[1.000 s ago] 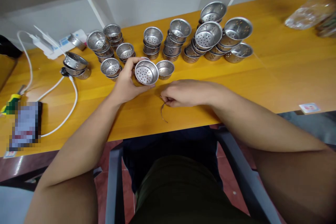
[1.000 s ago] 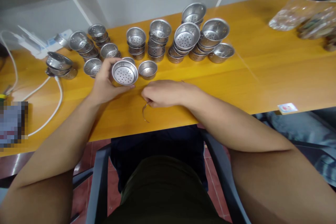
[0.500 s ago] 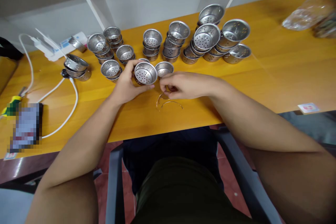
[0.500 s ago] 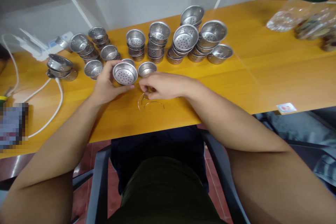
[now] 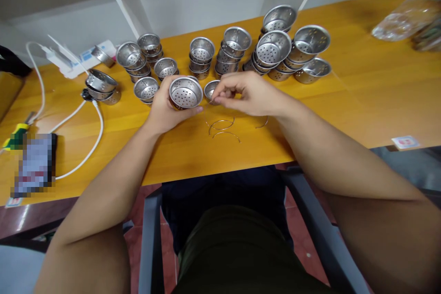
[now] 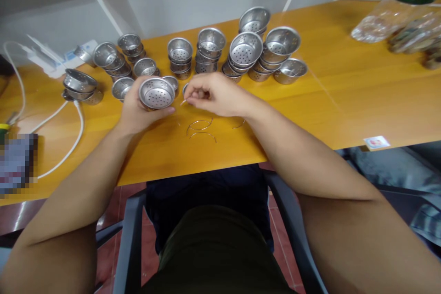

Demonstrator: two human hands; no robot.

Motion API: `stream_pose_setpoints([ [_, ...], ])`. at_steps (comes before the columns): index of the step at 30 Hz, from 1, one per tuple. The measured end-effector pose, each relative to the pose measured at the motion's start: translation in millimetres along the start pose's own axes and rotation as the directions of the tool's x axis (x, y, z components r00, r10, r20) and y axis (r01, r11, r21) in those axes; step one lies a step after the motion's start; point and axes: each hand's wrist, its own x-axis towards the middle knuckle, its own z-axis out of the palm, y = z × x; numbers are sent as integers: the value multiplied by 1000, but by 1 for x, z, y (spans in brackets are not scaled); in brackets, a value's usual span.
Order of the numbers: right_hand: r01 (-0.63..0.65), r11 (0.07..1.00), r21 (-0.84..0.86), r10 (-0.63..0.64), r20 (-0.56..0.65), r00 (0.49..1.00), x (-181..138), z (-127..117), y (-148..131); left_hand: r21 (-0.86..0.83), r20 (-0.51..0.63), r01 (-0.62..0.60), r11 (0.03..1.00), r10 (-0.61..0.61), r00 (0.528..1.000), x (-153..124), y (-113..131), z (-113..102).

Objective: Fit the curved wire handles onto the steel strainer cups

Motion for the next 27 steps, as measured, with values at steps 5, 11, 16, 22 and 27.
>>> stream_pose_setpoints([
  [5,-170,984,-56,151,-254,955,2,-3,19,-175,57,-16,984,26,998,-1,0,4],
  [11,-227,968,-103,175,-367,914,6,14,26,-299,197,106,948,-48,979,1,17,7],
  [16,-209,973,-102,149,-417,896,6,23,26,-270,243,185,945,-119,963,3,28,4],
  [22,-186,981,-60,150,-381,912,5,19,28,-241,221,150,959,-96,971,5,26,3],
  [27,-189,981,-42,172,-253,952,3,3,12,-155,165,66,986,-40,986,4,32,4],
])
